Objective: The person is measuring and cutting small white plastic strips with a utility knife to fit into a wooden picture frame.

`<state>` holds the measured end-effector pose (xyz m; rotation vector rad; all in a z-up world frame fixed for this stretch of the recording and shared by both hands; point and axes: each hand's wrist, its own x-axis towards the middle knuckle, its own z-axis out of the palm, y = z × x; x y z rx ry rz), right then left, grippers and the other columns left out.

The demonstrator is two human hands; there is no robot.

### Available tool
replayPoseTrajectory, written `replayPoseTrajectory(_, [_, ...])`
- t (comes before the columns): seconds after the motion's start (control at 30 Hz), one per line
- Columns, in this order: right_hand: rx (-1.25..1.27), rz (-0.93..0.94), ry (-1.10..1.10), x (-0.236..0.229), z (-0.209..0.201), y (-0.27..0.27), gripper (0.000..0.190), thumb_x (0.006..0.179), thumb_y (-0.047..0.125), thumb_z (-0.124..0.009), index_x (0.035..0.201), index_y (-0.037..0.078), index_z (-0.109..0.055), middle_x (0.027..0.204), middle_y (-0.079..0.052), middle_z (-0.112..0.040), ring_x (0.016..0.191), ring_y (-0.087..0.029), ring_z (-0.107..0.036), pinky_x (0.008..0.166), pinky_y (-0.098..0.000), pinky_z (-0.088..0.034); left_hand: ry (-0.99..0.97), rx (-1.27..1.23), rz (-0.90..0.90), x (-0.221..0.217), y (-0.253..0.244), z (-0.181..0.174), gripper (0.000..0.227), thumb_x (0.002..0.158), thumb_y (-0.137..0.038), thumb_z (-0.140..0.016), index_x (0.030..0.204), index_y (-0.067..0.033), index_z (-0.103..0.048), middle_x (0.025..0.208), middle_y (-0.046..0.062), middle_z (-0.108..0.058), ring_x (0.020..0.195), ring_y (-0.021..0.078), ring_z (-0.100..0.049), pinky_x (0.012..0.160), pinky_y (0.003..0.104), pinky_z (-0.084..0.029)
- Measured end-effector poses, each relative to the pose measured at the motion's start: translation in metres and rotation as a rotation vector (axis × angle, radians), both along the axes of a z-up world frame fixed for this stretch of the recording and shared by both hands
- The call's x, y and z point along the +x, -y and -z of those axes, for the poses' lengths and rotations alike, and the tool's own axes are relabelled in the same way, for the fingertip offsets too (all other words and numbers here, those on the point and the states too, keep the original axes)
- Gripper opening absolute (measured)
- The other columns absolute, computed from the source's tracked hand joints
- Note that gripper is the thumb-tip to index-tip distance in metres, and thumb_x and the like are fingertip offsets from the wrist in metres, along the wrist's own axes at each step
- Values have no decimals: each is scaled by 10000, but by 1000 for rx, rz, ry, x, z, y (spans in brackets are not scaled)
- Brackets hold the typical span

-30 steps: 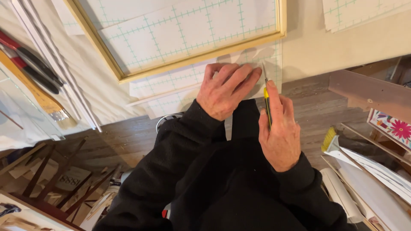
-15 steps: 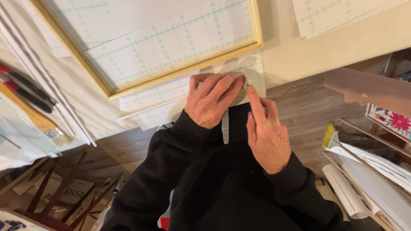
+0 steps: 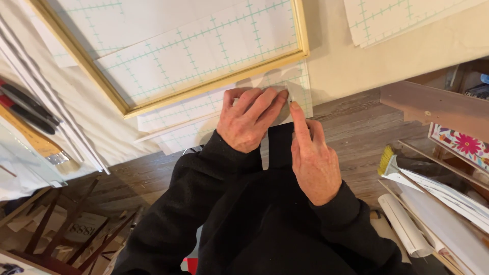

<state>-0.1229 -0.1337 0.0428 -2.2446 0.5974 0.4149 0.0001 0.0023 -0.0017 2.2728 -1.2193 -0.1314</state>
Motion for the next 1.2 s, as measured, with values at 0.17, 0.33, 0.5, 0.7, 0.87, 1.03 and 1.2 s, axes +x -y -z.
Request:
replayPoseTrajectory(0.17, [34,13,-14,-3,-2,-3,684,979,24,-581,1593,174,-321,1173,-183,-611,865,-457,-668,666,-513,-558,-1,16,9,-1,-3,1,386,935,-116,-692,1317,-58,-688,1315,8,-589,1133,187,-603,943,385,-477])
replayPoseTrajectory(0.33, [27,5,-42,-6,-1,-5,693,979,52,-592,1597,181,-306,1142,-186,-606,845,-462,-655,664,-526,-545,19,9,25,0,-4,2,388,928,-106,-677,1313,-56,-689,1316,11,-590,1136,187,-605,946,377,-482])
replayPoseTrajectory(0.5, [-4,9,-52,-11,0,-8,680,991,66,-589,1597,183,-303,1129,-194,-605,845,-483,-640,663,-550,-522,22,-8,54,-1,-7,6,403,930,-118,-658,1327,-52,-676,1316,13,-587,1136,192,-601,952,376,-471])
replayPoseTrajectory(0.7, [27,20,-50,-12,0,-7,669,1003,64,-575,1599,180,-295,1169,-205,-604,861,-495,-638,665,-550,-528,9,36,64,-2,-8,5,419,937,-140,-652,1348,-58,-659,1320,9,-571,1143,188,-584,983,382,-475])
replayPoseTrajectory(0.87, [36,37,-68,-12,-2,-8,659,1006,73,-572,1595,186,-297,1153,-211,-598,859,-496,-637,668,-555,-524,16,34,53,-2,-7,5,417,929,-140,-656,1339,-65,-665,1315,5,-574,1138,187,-583,975,379,-473])
replayPoseTrajectory(1.03, [39,47,-48,-9,-7,-9,642,1015,73,-563,1590,194,-303,1152,-208,-610,874,-498,-637,670,-557,-521,31,24,43,-1,-6,7,418,929,-142,-659,1340,-68,-670,1314,-1,-574,1136,185,-588,983,377,-473])
replayPoseTrajectory(1.2, [124,113,-79,-13,-17,-10,630,1012,59,-550,1595,138,-324,1162,-234,-607,929,-488,-643,730,-523,-535,13,9,63,-3,-8,6,450,890,-151,-656,1330,-57,-674,1298,14,-586,1128,201,-591,967,385,-473])
